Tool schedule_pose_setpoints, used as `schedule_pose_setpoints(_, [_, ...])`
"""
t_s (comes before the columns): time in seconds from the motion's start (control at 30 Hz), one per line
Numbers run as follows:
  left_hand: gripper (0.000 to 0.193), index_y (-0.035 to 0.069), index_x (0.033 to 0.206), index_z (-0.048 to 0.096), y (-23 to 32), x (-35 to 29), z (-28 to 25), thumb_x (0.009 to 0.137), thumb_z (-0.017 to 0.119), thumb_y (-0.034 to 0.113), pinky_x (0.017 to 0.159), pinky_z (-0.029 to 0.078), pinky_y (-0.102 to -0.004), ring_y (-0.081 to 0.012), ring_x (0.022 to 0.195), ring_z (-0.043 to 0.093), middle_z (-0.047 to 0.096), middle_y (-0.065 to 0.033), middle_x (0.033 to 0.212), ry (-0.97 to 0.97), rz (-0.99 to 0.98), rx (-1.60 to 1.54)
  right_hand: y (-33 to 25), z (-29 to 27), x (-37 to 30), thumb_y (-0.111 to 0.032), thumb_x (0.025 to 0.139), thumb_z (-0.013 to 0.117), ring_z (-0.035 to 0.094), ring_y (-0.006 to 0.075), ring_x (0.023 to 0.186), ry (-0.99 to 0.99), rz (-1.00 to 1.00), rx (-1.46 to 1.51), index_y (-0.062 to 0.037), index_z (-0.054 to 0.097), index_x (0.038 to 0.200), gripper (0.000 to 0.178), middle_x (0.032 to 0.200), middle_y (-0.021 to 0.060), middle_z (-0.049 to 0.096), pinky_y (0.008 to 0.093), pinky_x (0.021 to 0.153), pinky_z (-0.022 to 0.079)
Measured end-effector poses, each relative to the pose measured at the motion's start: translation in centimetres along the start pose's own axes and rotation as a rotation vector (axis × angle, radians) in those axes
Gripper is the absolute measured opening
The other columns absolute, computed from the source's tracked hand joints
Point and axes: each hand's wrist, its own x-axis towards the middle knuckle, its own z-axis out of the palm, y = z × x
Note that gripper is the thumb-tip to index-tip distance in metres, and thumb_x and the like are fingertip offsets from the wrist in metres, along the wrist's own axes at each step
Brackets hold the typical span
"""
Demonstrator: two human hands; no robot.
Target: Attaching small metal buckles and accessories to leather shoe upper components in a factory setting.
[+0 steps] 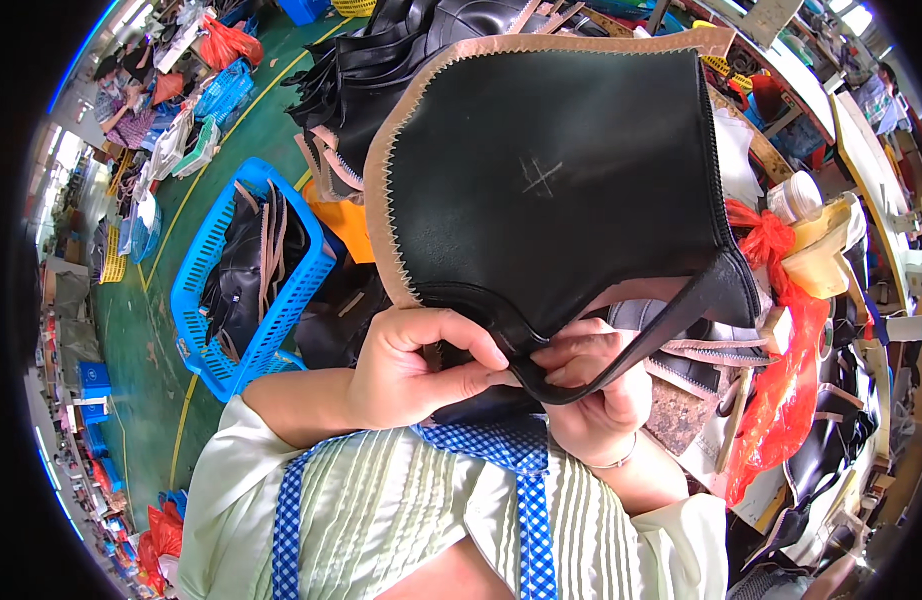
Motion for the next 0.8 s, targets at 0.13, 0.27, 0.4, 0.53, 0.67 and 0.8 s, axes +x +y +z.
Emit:
schedule_pose_setpoints(0.13, [0.015,-0.001,0.092,0.07,0.1,0.1,0.1,0.08,0.072,-0.01,0.07,0.052,-0.0225,-0.0115,0.079,0.069,0.072,-0.0082,0.086,-0.012,0.051,0.064,0.1,0.0,-0.2,0.012,0.071,0.075,0.066,0.0256,0.074,0.056,0.042,0.08,-0.0041,0.058,0.085,0.027,0.075,0.0059,0.063,0.0375,0.069,0.055])
schedule_pose_setpoints(0.27, [0.017,-0.003,0.1,0.071,0.1,0.2,-0.2,0.084,0.07,-0.008,0.072,0.053,-0.0238,-0.0142,0.08,0.07,0.073,-0.0102,0.087,-0.04,0.039,0.054,-0.1,-0.1,0.1,0.01,0.073,0.074,0.067,0.0256,0.071,0.032,-0.065,0.032,-0.0041,0.059,0.079,0.022,0.074,0.0069,0.064,0.0376,0.066,0.055])
schedule_pose_setpoints(0.4, [0.018,-0.002,0.104,0.07,0.6,0.6,-0.9,0.086,0.068,-0.005,0.074,0.056,-0.0272,-0.022,0.086,0.074,0.073,-0.0136,0.089,-0.132,0.044,0.192,0.1,-0.2,-0.1,0.007,0.074,0.073,0.068,0.0271,0.069,0.035,-0.097,-0.049,-0.0033,0.061,0.076,0.016,0.074,0.0093,0.067,0.0365,0.064,0.056])
schedule_pose_setpoints(0.53, [0.017,0.001,0.101,0.071,1.3,1.1,-1.4,0.084,0.068,-0.005,0.073,0.055,-0.0291,-0.0238,0.082,0.073,0.073,-0.0125,0.087,-0.187,0.058,0.245,-0.4,-0.9,0.0,0.002,0.067,0.082,0.065,0.0288,0.071,-0.099,-0.202,-0.12,-0.0015,0.058,0.079,0.027,0.076,0.0128,0.064,0.0364,0.063,0.053])
schedule_pose_setpoints(0.67, [0.019,0.006,0.099,0.074,2.2,1.3,-2.1,0.081,0.077,0.005,0.065,0.049,-0.0239,-0.0167,0.073,0.068,0.071,-0.0063,0.083,-0.254,0.027,0.369,-0.9,-1.3,0.2,0.007,0.062,0.074,0.066,0.0317,0.078,-0.209,-0.248,-0.054,0.0026,0.063,0.086,0.026,0.091,0.0194,0.067,0.038,0.061,0.054])
schedule_pose_setpoints(0.8, [0.017,0.005,0.096,0.073,2.0,1.2,-1.6,0.08,0.078,0.01,0.072,0.052,-0.0275,-0.018,0.081,0.069,0.072,-0.0069,0.089,-0.192,0.007,0.384,-1.3,-1.9,0.2,0.009,0.063,0.073,0.064,0.0326,0.09,-0.333,-0.267,-0.125,0.0029,0.063,0.091,0.03,0.103,0.0197,0.064,0.0403,0.07,0.054])
